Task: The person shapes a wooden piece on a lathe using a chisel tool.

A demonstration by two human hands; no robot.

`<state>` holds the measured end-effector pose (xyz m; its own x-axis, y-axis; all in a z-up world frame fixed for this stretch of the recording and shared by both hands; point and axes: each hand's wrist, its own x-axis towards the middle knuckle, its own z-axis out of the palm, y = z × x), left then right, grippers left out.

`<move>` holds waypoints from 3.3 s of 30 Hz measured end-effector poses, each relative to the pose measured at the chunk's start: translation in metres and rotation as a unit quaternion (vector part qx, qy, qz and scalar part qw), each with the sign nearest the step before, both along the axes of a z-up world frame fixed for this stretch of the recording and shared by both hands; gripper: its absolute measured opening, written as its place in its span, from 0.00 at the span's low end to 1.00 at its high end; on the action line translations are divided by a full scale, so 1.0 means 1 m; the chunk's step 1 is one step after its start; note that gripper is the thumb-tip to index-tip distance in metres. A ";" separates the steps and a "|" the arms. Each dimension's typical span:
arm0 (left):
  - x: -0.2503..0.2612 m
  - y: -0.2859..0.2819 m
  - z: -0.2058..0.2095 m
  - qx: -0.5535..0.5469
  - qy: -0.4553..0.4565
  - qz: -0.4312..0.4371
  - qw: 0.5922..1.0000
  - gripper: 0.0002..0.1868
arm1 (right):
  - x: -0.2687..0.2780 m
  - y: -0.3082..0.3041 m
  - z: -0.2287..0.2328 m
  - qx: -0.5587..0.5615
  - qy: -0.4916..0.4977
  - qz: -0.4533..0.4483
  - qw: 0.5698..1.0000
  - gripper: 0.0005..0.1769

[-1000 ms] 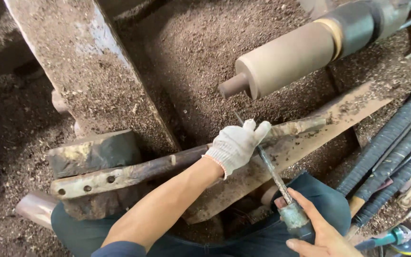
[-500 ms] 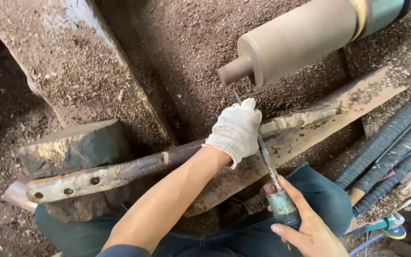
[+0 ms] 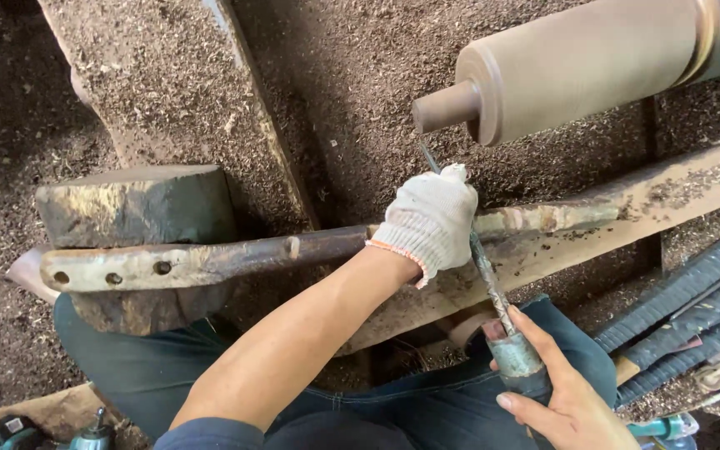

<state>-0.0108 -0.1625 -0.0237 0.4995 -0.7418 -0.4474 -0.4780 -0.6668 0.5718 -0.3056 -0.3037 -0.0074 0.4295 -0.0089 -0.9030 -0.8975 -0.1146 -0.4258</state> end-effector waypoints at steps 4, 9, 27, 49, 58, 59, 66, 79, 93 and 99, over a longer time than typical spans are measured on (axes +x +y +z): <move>0.000 0.002 0.002 0.000 -0.006 0.011 1.000 0.14 | 0.015 -0.001 0.006 -0.021 -0.063 0.029 0.997 0.61; -0.002 0.001 -0.004 -0.009 -0.014 0.015 1.000 0.16 | 0.016 0.004 0.009 -0.027 -0.032 0.018 0.999 0.61; 0.010 -0.004 0.004 0.010 0.009 -0.078 0.997 0.18 | 0.003 0.050 0.016 0.010 -0.114 -0.095 0.989 0.61; 0.003 0.000 -0.002 0.006 -0.002 -0.012 1.000 0.14 | 0.032 0.027 0.028 0.001 -0.097 -0.040 0.995 0.60; 0.006 -0.002 0.009 0.043 0.013 -0.017 0.999 0.15 | 0.012 0.007 0.013 0.041 -0.144 -0.015 0.989 0.59; 0.006 -0.002 0.009 0.048 0.015 -0.020 0.999 0.15 | 0.014 0.008 0.014 0.040 -0.126 -0.023 0.991 0.59; 0.004 0.000 0.002 0.023 -0.001 -0.027 0.999 0.14 | 0.013 0.016 0.015 0.045 -0.145 -0.038 0.988 0.57; 0.009 -0.002 0.001 0.012 0.008 -0.048 0.999 0.15 | 0.043 0.053 0.043 -0.029 -0.125 -0.060 0.990 0.57; 0.010 -0.001 -0.012 -0.056 -0.019 -0.093 0.994 0.13 | 0.030 0.087 0.034 -0.014 -0.081 -0.187 0.979 0.60; 0.012 0.000 -0.007 -0.070 -0.025 -0.105 0.992 0.21 | 0.025 0.106 0.024 0.004 -0.111 -0.252 0.961 0.57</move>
